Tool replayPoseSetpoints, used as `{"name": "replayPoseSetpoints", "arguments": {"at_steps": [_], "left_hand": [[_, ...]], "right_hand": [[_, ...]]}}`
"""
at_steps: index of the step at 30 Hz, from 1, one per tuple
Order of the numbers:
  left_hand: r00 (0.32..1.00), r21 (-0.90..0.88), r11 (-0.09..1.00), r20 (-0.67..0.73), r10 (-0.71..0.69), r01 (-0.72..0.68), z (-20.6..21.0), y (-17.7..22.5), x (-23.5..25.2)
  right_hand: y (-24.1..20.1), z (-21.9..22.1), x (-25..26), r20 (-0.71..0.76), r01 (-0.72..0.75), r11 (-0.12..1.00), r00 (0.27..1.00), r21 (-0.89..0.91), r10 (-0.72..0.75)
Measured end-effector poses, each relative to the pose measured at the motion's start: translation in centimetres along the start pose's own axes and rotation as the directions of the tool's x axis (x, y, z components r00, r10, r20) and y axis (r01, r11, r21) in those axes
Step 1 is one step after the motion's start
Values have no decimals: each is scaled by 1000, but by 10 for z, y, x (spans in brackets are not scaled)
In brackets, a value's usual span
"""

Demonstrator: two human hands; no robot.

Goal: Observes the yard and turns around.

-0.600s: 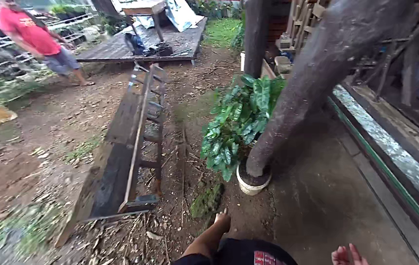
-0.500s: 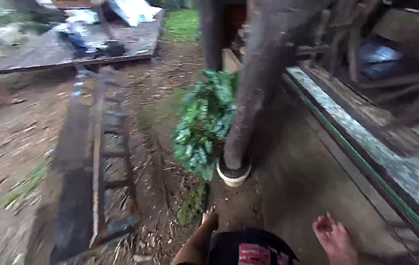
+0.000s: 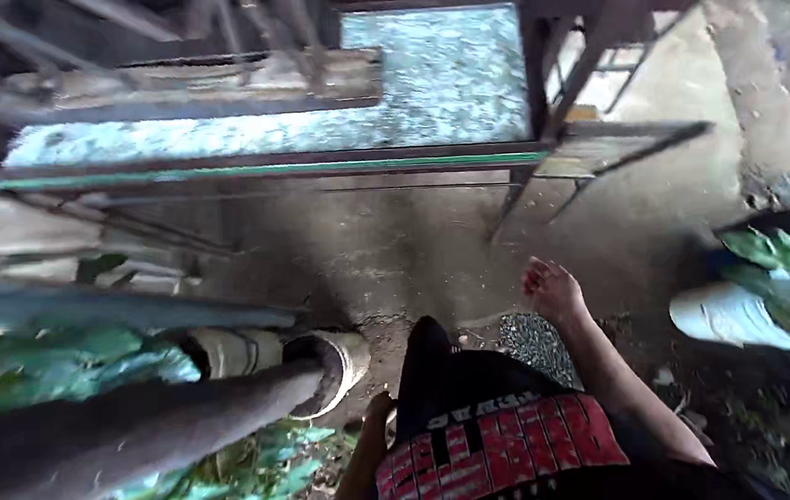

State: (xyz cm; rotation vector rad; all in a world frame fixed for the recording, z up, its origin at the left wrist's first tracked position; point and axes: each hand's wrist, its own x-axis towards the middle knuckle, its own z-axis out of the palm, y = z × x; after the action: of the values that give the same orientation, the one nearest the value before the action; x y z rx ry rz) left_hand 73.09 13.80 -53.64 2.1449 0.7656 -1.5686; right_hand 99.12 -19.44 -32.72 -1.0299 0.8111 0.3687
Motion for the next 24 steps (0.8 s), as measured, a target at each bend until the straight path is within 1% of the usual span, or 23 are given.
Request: {"name": "replayPoseSetpoints", "arguments": {"at_steps": [2, 4, 6, 8, 12, 14, 17, 18, 20, 21, 22, 23, 24], "left_hand": [[999, 110, 994, -34, 20, -16, -29, 8, 16], [997, 185, 982, -54, 48, -38, -63, 22, 26], [995, 274, 960, -57, 77, -58, -99, 44, 29], [993, 331, 941, -61, 99, -73, -130, 70, 36], [982, 411, 902, -68, 175, -133, -180, 127, 52], [979, 428, 890, -50, 199, -159, -200, 147, 73], [979, 541, 824, 0, 202, -170, -233, 179, 99], [979, 581, 795, 13, 204, -173, -247, 196, 100], [977, 655, 734, 36, 209, -182, -275, 243, 96], [973, 678, 707, 59, 223, -203, -288, 273, 90], [962, 685, 686, 86, 259, -245, -299, 304, 83], [946, 657, 691, 112, 305, -301, -308, 336, 77], [921, 585, 717, 164, 354, -379, -314, 372, 68]], "right_hand": [[-4, -33, 6, -124, 13, 984, 992, 180, 10], [-5, -64, 9, -239, 57, 940, 971, 336, 27], [-5, -87, 6, -332, 113, 910, 943, 399, 29], [-6, -99, 4, -416, 156, 889, 908, 430, 41], [-22, -100, 17, -514, 203, 853, 853, 481, 86], [-39, -92, 30, -546, 229, 822, 830, 521, 115], [-72, -76, 50, -564, 251, 789, 813, 561, 143], [-86, -71, 58, -568, 262, 776, 810, 574, 147], [-114, -66, 74, -569, 297, 735, 809, 610, 145], [-128, -66, 81, -571, 325, 712, 811, 623, 129], [-138, -67, 85, -568, 366, 690, 819, 625, 79], [-148, -66, 84, -561, 431, 671, 827, 603, -28], [-159, -61, 76, -523, 534, 645, 820, 547, -235]]}}
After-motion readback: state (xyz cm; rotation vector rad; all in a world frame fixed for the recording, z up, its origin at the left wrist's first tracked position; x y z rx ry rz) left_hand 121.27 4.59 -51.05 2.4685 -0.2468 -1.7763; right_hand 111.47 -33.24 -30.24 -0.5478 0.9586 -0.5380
